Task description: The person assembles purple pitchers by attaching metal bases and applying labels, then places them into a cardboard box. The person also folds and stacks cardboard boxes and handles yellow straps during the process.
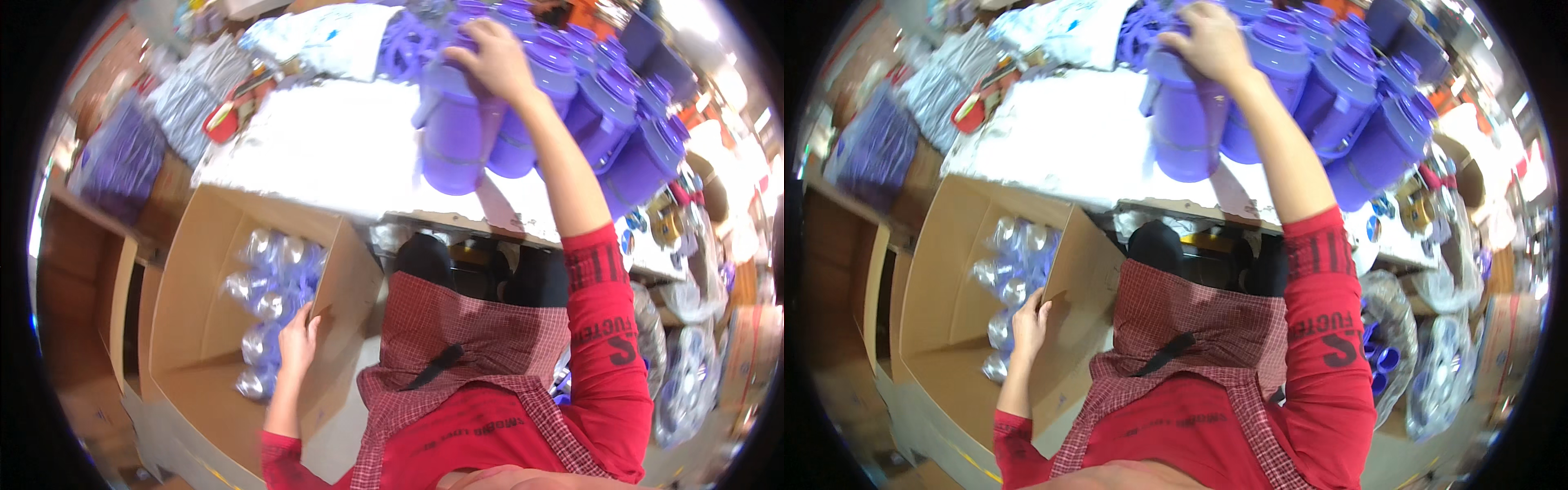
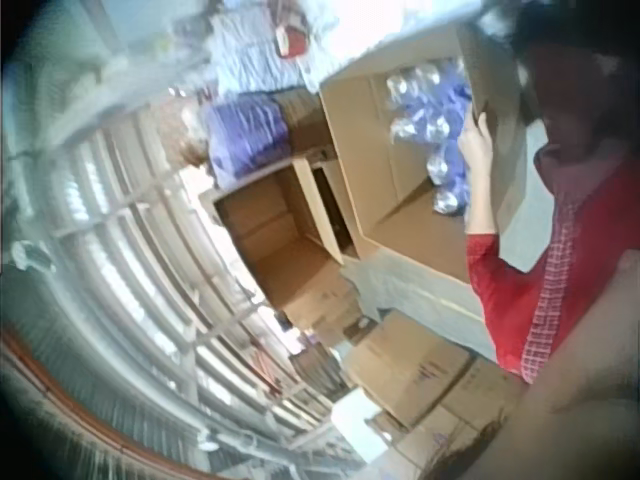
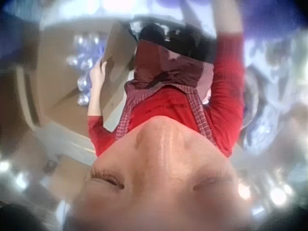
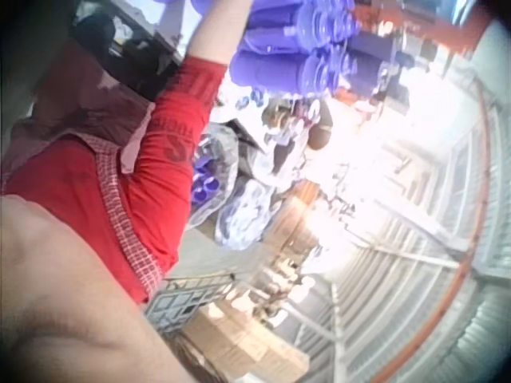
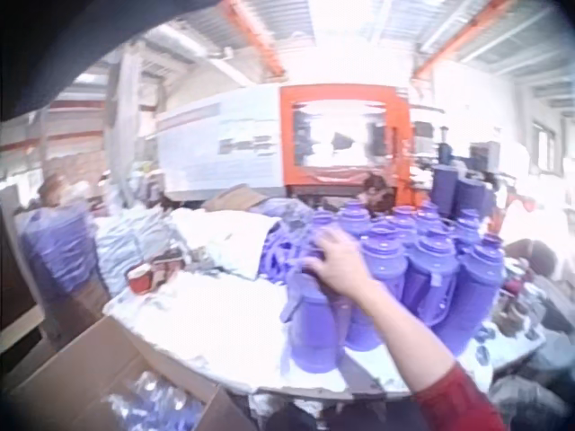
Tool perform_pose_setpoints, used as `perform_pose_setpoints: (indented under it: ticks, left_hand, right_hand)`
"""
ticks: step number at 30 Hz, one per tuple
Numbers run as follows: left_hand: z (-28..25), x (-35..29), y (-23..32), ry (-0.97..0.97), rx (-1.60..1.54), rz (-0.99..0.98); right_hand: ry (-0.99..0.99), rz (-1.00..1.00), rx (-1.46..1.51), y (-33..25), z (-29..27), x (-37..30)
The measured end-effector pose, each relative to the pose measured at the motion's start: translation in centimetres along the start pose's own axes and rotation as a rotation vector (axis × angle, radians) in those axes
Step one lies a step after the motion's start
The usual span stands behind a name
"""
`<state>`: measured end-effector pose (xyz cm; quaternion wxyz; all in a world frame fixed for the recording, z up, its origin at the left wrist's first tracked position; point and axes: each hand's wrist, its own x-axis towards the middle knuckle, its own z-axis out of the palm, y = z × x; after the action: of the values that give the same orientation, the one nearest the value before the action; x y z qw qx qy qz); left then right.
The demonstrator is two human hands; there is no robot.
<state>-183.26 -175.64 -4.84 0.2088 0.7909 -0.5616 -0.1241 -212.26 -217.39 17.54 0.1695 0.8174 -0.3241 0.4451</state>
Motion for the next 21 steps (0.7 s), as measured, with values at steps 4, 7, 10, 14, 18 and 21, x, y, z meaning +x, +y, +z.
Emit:
perform_pose_setpoints:
  ticks: [4,7,10,14,18,21]
  left_hand:
    - [0.3,6.2,3.7,0.064,-0.416,0.249]
    - [-0.8,13.1,11.1,0.091,-0.645,0.332]
    - [-1.4,19.5,19.7,-0.139,-1.139,0.506]
    - [5.3,19.8,29.9,-1.042,-1.417,0.685]
    - [8.7,18.7,34.0,-1.062,-0.994,0.574]
    - [7.1,21.7,33.9,-0.718,-0.515,0.549]
  right_hand:
    - [-0.003,0.122,0.165,-1.7,-5.9,-5.4]
    - [0.011,-0.099,0.535,-1.1,-13.9,-10.8]
    - [0.1,0.003,1.001,-1.1,-18.0,-13.4]
    - [-0.014,0.322,1.22,-1.2,-15.1,-17.9]
    - [-0.111,0.608,0.758,6.5,-14.6,-29.1]
    - [-0.063,0.99,0.239,17.2,-19.0,-37.0]
